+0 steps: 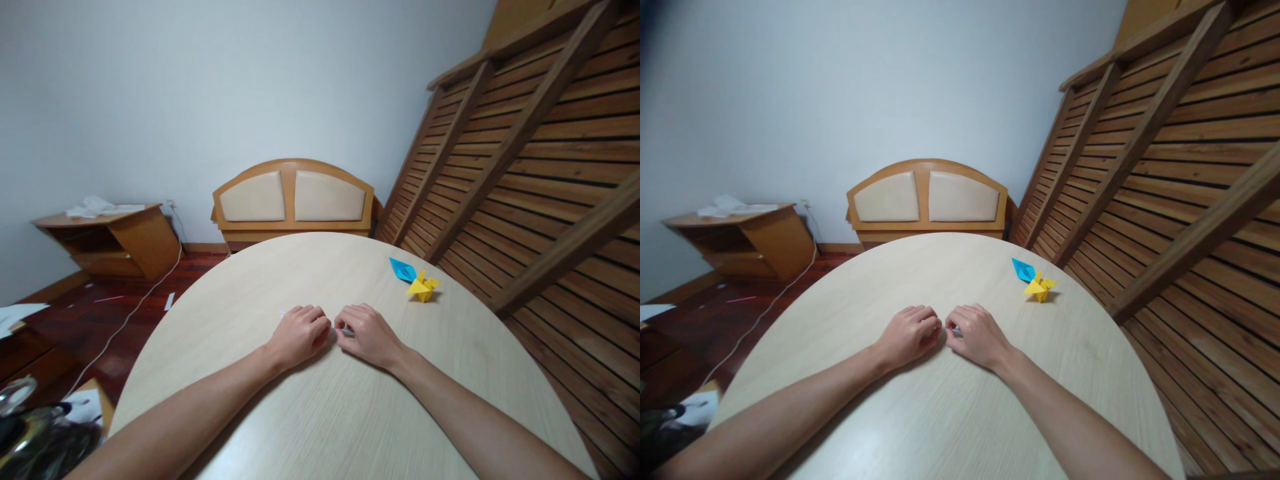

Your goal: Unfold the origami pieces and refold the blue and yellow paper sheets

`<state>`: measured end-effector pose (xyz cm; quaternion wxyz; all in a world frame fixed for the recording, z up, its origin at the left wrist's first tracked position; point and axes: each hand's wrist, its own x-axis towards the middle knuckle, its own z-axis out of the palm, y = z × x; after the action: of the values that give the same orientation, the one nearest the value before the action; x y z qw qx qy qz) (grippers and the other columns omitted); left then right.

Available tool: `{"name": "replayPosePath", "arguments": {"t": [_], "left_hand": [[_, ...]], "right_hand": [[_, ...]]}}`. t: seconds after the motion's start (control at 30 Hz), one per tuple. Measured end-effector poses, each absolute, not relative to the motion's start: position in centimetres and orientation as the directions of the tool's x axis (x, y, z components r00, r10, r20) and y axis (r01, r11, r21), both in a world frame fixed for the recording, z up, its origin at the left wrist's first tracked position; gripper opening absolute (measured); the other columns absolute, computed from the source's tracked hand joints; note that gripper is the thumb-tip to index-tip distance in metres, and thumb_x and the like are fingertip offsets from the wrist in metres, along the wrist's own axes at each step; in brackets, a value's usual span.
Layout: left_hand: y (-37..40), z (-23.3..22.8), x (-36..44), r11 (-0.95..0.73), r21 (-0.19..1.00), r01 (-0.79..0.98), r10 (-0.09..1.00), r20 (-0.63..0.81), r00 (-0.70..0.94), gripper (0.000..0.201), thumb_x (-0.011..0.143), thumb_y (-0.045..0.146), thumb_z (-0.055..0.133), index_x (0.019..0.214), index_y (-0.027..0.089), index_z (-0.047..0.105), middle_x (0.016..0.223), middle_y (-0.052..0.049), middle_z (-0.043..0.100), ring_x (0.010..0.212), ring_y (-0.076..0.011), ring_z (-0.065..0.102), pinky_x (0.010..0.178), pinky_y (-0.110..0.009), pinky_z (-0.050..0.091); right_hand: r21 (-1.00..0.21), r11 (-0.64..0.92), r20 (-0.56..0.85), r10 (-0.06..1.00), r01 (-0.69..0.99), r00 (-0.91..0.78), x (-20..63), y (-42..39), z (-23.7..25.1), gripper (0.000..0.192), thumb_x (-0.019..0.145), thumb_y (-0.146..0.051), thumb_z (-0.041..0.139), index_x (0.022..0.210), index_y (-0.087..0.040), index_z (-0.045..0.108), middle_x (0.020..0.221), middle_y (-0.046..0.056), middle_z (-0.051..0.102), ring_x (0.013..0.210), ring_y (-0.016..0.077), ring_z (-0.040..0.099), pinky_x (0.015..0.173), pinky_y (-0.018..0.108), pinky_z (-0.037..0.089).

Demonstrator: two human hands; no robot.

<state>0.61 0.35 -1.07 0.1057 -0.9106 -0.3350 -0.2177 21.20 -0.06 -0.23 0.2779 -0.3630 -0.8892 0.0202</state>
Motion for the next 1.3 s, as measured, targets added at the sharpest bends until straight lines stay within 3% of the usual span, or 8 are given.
{"name": "replayPosePath", "arguments": {"t": [1.3], "left_hand": [[0.34, -0.75, 0.60, -0.755, -0.028, 0.655, 0.565, 0.479, 0.672, 0.006, 0.088, 0.020, 0.055, 0.085, 0.018, 0.061, 0.083, -0.003, 0.063, 0.074, -0.0156, 0.058, 0.064, -0.028, 0.043]], "right_hand": [[-0.237, 0.728, 0.484, 0.663, 0.643, -0.571, 21.53, 0.14, 0.09, 0.010, 0.077, -0.010, 0.060, 0.078, -0.020, 0.059, 0.077, 0.000, 0.065, 0.073, 0.0164, 0.057, 0.074, 0.029, 0.038]]}}
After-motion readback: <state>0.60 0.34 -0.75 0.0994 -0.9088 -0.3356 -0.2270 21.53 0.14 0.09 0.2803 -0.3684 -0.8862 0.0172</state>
